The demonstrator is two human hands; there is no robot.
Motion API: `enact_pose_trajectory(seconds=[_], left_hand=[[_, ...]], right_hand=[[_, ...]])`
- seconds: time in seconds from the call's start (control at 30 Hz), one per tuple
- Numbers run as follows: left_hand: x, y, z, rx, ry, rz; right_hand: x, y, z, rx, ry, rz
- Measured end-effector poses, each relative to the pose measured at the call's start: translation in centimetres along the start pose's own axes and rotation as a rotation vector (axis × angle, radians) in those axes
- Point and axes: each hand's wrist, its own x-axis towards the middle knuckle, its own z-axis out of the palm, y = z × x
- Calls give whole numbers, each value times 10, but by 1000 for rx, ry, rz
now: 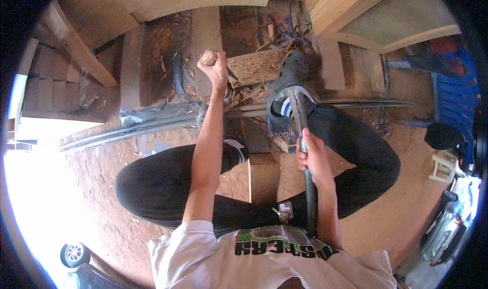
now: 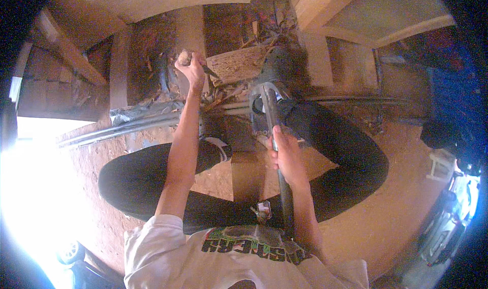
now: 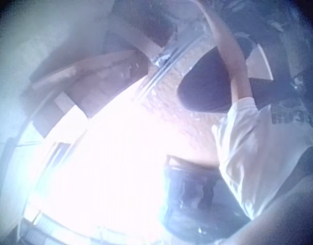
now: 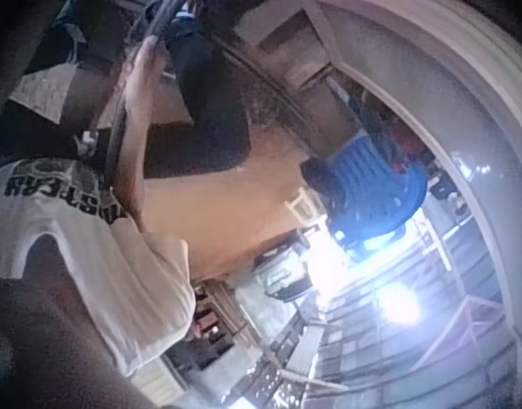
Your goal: The person sits on the floor and repeatedly strikes a small piece of wood with a hammer, chipping away material to shape it. The person holds the wood in one hand and uses the hammer in the other to chip away at the wood.
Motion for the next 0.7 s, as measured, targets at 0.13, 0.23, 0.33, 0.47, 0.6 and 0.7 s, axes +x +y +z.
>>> enact_pose_trajectory(seconds=[0.13,0.23,0.33,0.47,0.6,0.7], left_hand=[[-3,-18,-8,85,-44,47],[-3,-31,-12,27,-33,40],[1,-41,-17,135,-78,117],[0,-51,-23,211,-26,159],[0,-52,-26,184,-129,133],[1,-50,-25,159,-102,150]], right_hand=[[-4,13,-8,-11,64,36],[-5,18,-12,-8,76,54],[-4,19,-11,4,61,63],[-2,19,-7,-25,66,39],[-1,17,-2,-27,30,42],[-2,16,1,-12,-3,32]])
